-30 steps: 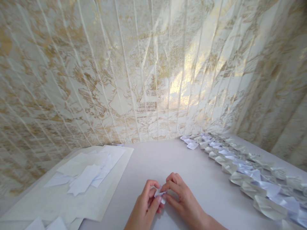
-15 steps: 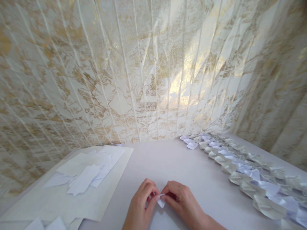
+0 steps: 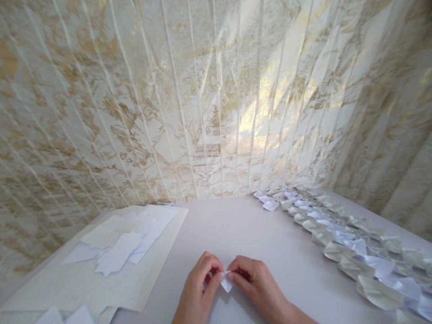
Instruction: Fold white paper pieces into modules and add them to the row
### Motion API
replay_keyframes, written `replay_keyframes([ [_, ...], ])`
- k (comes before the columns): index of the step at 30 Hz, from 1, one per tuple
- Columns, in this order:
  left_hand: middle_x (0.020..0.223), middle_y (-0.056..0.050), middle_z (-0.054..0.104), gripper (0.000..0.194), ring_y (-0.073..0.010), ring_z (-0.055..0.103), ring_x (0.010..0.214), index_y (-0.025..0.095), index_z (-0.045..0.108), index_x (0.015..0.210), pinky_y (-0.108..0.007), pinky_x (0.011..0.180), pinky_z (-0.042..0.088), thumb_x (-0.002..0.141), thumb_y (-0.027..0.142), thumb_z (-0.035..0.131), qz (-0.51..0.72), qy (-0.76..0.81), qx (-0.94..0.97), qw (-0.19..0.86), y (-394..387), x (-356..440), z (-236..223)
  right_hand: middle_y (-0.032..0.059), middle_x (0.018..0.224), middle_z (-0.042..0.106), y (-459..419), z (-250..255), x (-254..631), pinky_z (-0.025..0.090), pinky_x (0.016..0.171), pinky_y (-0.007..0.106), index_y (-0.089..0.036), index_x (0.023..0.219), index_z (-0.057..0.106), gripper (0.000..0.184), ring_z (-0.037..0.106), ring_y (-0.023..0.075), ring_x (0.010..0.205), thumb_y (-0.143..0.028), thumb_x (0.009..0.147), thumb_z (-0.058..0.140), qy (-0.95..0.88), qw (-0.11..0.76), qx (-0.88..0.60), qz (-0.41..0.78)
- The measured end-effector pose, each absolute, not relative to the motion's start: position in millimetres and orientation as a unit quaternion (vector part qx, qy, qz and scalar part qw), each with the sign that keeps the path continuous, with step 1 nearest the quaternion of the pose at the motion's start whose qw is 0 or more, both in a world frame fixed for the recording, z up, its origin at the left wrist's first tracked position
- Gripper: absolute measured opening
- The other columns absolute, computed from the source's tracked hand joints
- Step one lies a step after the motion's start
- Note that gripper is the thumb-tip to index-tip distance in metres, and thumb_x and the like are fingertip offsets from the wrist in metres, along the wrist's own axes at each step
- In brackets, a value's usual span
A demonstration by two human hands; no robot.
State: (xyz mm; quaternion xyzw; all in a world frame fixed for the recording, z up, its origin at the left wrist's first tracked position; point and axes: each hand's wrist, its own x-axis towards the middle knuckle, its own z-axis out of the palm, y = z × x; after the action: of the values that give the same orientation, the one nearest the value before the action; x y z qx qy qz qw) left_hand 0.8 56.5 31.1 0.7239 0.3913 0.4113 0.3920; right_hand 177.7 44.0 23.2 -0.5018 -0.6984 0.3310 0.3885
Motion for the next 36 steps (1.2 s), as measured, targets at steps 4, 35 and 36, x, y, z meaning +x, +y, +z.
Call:
replay_keyframes([
  [4,0.075,0.002,0.052,0.027,-0.016,0.053,0.072,0.021,0.055,0.079,-0.023,0.067,0.04,0.091,0.045,0.052,0.417,0.421,0.677,0.437,57,0,28,-0.0039,0.063,0.059,45,23,178,0.036,0.057,0.021,-0.018,0.074,0.066,0.017,0.05,0.0124,0.059,-0.029,0.086,0.059,-0.68,0.396,-0.505,0.354],
  [35,0.08,0.0,0.066,0.047,-0.014,0.061,0.065,0.023,0.045,0.097,-0.023,0.059,0.045,0.084,0.067,0.051,0.424,0.398,0.585,0.565,42,14,25,0.0,0.074,0.068,41,30,182,0.042,0.066,0.024,-0.021,0.083,0.064,0.024,0.061,0.0152,0.066,-0.032,0.096,0.048,-0.765,0.36,-0.477,0.239],
  [36,0.082,0.0,0.064,0.047,-0.0128,0.06,0.063,0.022,0.046,0.098,-0.022,0.055,0.042,0.083,0.067,0.053,0.418,0.395,0.588,0.569,42,15,24,0.0001,0.074,0.068,40,31,182,0.041,0.066,0.024,-0.021,0.083,0.063,0.021,0.061,0.0152,0.066,-0.029,0.096,0.048,-0.779,0.35,-0.473,0.216],
])
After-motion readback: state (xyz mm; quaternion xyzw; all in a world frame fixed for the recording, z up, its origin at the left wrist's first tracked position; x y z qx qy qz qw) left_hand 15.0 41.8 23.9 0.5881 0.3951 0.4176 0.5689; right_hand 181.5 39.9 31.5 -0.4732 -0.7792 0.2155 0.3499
